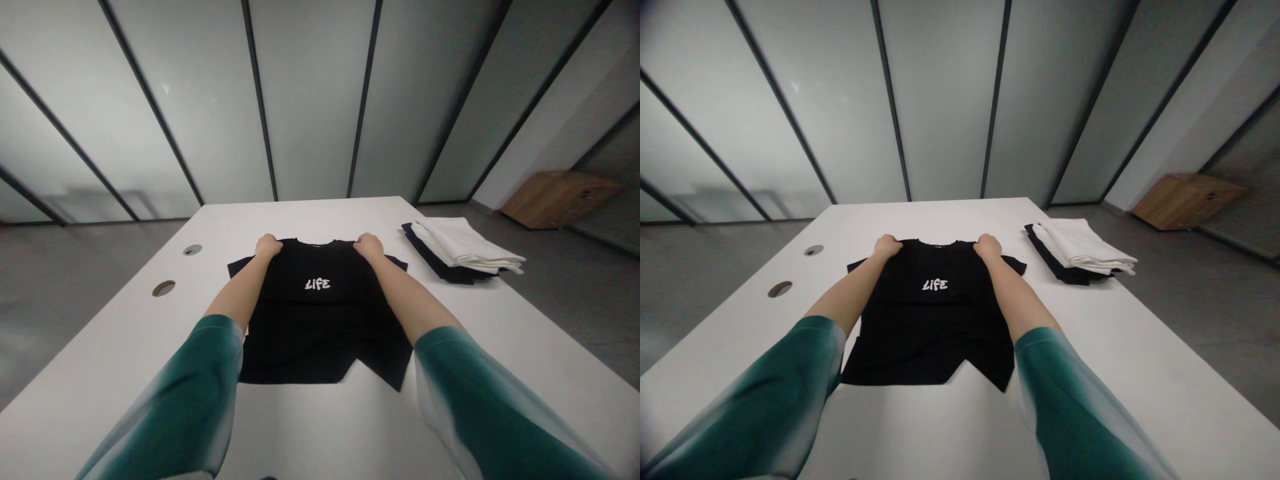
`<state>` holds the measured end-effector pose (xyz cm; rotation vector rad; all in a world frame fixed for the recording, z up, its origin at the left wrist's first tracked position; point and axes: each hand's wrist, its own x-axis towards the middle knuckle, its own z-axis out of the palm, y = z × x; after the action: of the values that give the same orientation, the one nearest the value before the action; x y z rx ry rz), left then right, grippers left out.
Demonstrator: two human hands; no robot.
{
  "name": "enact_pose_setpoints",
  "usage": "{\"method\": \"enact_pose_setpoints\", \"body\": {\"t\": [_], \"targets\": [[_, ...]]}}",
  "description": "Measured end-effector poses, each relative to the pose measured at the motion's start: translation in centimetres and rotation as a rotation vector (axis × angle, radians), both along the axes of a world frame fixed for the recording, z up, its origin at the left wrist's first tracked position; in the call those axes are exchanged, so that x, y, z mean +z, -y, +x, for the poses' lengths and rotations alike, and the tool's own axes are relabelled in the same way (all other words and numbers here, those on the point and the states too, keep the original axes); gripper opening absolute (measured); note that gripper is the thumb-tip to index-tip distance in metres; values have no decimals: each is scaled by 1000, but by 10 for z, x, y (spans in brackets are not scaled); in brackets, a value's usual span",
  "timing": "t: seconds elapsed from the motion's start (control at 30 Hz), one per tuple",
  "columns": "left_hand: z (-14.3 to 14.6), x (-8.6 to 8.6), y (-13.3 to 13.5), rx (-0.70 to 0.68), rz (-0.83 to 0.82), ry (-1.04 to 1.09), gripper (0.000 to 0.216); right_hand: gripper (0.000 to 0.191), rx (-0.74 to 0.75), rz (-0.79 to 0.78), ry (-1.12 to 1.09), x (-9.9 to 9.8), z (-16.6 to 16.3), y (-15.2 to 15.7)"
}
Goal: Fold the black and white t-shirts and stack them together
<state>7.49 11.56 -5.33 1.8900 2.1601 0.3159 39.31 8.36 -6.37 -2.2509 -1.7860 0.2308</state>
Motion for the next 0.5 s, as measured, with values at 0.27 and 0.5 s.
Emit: {"method": "enact_pose_setpoints", "body": {"t": [0.27, 0.5], "targets": [[9, -19, 25, -280, 218, -3, 69, 58, 197, 301, -157, -15, 11, 8], [12, -49, 82, -363, 134, -200, 68, 53, 322, 215, 165, -48, 20, 81]]}}
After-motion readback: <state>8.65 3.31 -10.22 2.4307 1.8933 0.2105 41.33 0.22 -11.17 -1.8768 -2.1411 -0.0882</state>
